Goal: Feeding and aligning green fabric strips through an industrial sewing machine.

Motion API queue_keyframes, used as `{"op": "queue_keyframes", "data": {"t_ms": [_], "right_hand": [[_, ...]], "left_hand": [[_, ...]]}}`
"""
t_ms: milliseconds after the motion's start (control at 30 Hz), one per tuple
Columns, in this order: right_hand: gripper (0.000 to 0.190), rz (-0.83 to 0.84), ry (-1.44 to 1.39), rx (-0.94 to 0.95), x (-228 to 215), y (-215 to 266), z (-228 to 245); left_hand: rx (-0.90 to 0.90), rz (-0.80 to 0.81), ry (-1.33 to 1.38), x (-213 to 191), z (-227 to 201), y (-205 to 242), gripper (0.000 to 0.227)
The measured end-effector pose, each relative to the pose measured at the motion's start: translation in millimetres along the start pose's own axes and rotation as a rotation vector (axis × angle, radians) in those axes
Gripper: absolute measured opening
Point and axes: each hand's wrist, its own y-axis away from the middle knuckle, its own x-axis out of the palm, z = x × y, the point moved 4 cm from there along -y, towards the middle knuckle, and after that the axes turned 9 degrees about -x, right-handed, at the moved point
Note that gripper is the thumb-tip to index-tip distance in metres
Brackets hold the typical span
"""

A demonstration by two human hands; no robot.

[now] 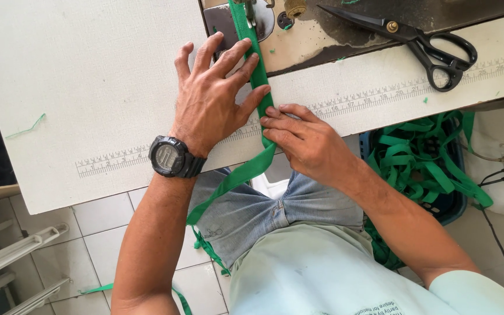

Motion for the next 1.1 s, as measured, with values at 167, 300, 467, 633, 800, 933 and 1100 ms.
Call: {"op": "queue_keyframes", "data": {"t_ms": [167, 300, 467, 633, 800, 933, 1100], "right_hand": [[0.019, -0.001, 0.025, 0.01, 5, -3, -12], [0.015, 0.006, 0.046, 0.034, 5, -11, -18], [0.016, 0.019, 0.053, 0.034, 7, -16, -31], [0.018, 0.029, 0.044, 0.068, 12, -19, -46], [0.019, 0.032, 0.028, 0.09, 12, -26, -60], [0.022, 0.061, 0.021, 0.096, 17, -30, -73], [0.017, 0.064, 0.072, 0.099, 17, -40, -84]], "left_hand": [[-0.001, 0.002, 0.008, 2, 2, -1, 0.048], [-0.003, 0.017, -0.005, 3, 4, -3, 0.047], [0.002, -0.008, -0.005, 2, 9, -7, 0.041], [-0.007, -0.022, -0.012, 6, 18, -14, 0.037], [-0.001, -0.083, 0.024, 8, 28, -23, 0.035], [-0.027, -0.074, 0.003, 10, 37, -33, 0.038], [-0.028, -0.07, -0.012, 12, 50, -44, 0.039]]}}
